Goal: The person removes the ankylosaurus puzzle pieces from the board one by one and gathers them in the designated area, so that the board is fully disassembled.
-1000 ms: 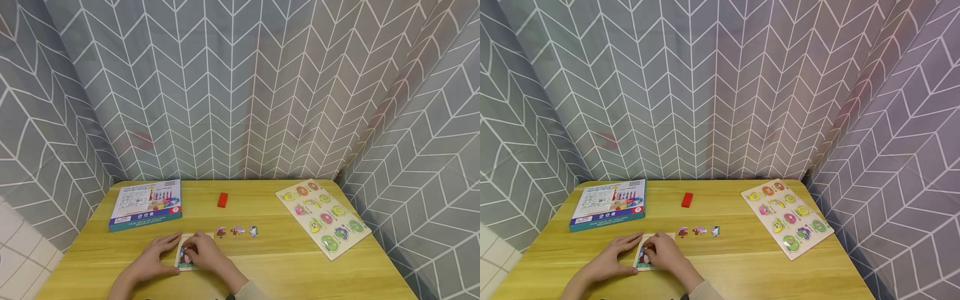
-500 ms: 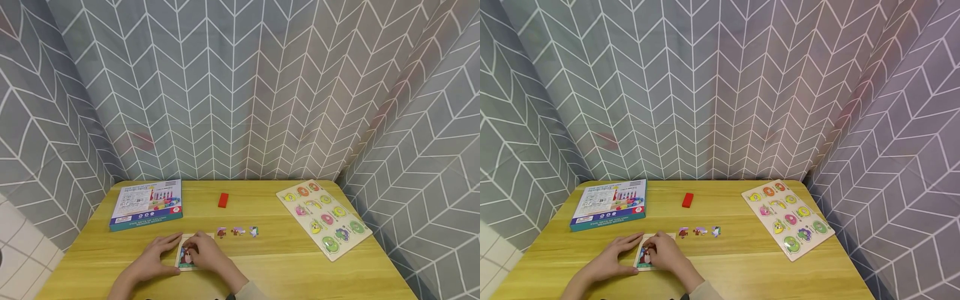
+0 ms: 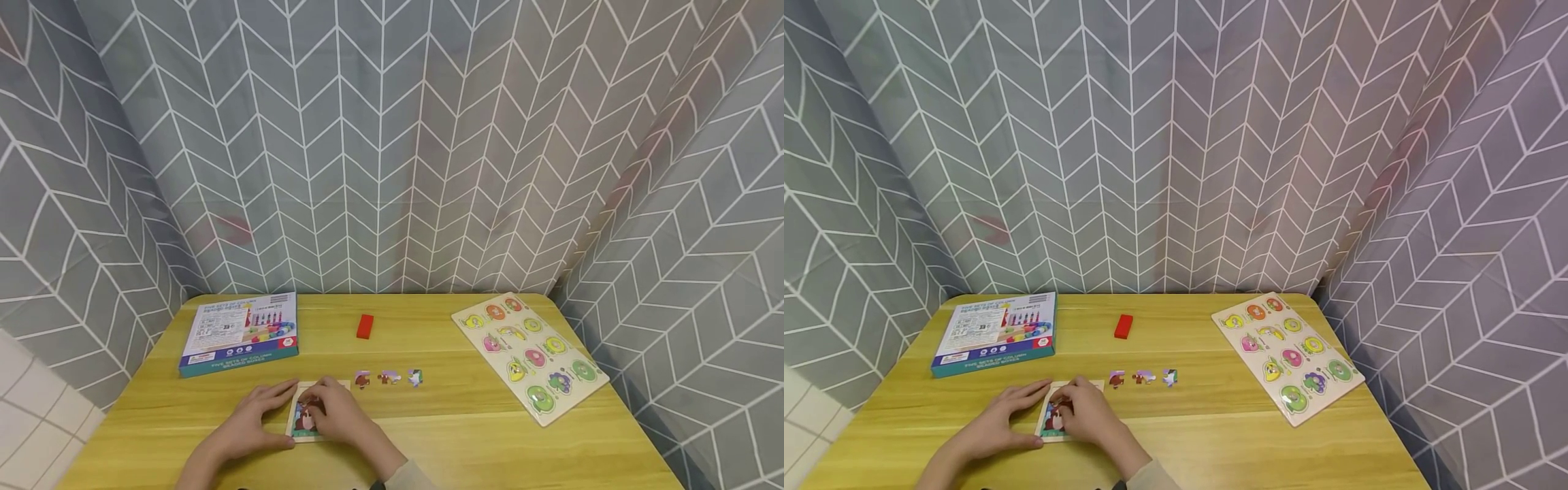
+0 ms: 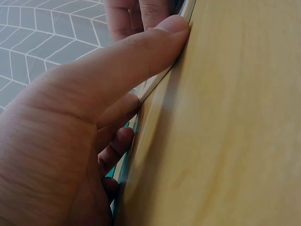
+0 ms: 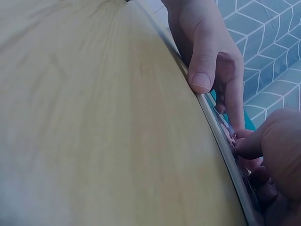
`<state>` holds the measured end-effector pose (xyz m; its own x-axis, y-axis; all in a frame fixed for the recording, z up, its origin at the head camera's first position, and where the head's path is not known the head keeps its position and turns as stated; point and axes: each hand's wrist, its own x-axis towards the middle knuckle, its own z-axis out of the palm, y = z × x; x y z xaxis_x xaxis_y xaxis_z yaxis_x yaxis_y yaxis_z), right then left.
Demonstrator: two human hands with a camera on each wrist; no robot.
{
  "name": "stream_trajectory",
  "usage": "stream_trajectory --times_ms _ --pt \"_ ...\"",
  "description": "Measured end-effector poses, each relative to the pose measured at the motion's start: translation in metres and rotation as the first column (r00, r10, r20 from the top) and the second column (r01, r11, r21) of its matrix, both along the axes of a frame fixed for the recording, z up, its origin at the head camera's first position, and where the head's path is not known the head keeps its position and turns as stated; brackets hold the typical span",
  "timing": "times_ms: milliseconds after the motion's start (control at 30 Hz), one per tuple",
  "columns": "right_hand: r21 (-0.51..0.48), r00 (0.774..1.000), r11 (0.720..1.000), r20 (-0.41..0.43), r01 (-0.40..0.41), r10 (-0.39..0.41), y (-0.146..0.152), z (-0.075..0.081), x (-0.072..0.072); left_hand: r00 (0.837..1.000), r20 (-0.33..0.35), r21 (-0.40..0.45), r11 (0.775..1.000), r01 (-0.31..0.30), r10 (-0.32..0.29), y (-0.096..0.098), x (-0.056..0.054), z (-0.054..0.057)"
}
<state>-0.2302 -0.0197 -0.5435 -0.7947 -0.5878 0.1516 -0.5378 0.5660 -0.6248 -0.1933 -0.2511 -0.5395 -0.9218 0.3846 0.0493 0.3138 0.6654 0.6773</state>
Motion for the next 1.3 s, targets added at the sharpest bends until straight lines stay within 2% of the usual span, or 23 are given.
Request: stream_trajectory --times_ms 367,633,867,1300 --pt "-0.023 1.000 0.999 0.007 -0.028 0.028 0.002 0.001 0.000 0.999 0.029 0.011 1.000 -0.017 0.016 0.000 -0.001 -0.002" --pt "-0.037 0.998 0.998 -0.003 -0.056 0.056 0.005 -0.002 -0.002 1.000 0.013 0.006 1.000 -0.008 0.007 0.000 -0.001 -0.003" --pt "-0.049 0.997 0.995 0.009 -0.083 0.083 0.008 -0.001 -0.002 0.999 0.028 -0.002 1.000 -0.019 0.019 0.000 -0.001 -0.003" --pt "0.014 0.994 0.995 -0.021 -0.103 0.103 0.010 0.003 -0.002 0.999 0.022 -0.008 1.000 -0.022 0.023 0.001 0.000 -0.002"
